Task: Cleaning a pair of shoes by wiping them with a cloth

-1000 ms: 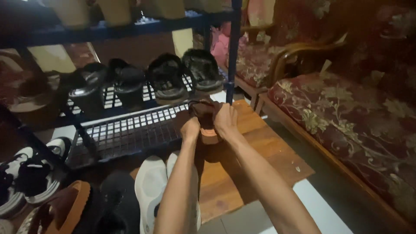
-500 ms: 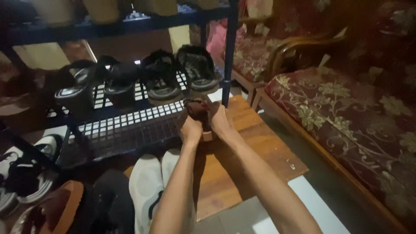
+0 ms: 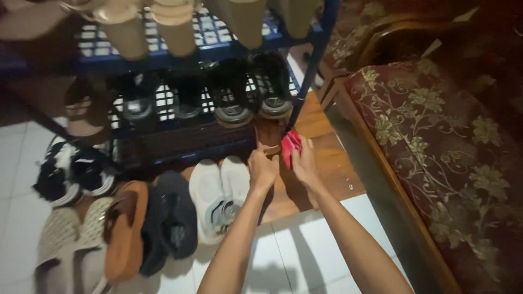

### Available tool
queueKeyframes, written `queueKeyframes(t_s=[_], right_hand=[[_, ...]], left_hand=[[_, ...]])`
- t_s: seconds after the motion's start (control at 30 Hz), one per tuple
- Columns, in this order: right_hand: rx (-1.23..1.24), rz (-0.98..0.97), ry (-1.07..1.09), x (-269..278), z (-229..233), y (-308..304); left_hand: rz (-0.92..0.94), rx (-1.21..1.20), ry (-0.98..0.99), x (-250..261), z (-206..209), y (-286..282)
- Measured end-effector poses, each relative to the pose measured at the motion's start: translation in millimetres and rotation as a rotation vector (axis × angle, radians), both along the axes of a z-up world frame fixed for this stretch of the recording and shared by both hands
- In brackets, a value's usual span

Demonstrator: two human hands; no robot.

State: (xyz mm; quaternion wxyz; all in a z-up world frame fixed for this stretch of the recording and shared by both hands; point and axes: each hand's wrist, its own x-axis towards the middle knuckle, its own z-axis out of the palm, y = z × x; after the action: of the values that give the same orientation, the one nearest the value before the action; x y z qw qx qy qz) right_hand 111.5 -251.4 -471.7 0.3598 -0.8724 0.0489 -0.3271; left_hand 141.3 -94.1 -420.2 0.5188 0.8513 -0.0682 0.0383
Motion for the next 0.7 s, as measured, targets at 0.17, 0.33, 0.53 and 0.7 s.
queueKeyframes(t_s=[0.17, 0.33, 0.53, 0.7], right_hand=[[0.757, 0.12, 0.18, -35.7, 71.0, 42.0], [1.234, 0.142, 0.294, -55.3, 165.0, 69.0], [1.417, 0.209, 0.364, -66.1, 224.3, 77.2], [1.472, 0.29, 0.298, -83.0, 259.9, 77.5]], left_hand=[[-0.087, -0.084, 0.143, -25.3, 5.8, 30.6], [0.031, -0.207, 0.374, -47.3, 96.7, 54.9], [-0.025, -0.652, 0.501, -56.4, 155.6, 68.4], [-0.116, -0.145, -0.203, -92.2, 276.6, 71.1]])
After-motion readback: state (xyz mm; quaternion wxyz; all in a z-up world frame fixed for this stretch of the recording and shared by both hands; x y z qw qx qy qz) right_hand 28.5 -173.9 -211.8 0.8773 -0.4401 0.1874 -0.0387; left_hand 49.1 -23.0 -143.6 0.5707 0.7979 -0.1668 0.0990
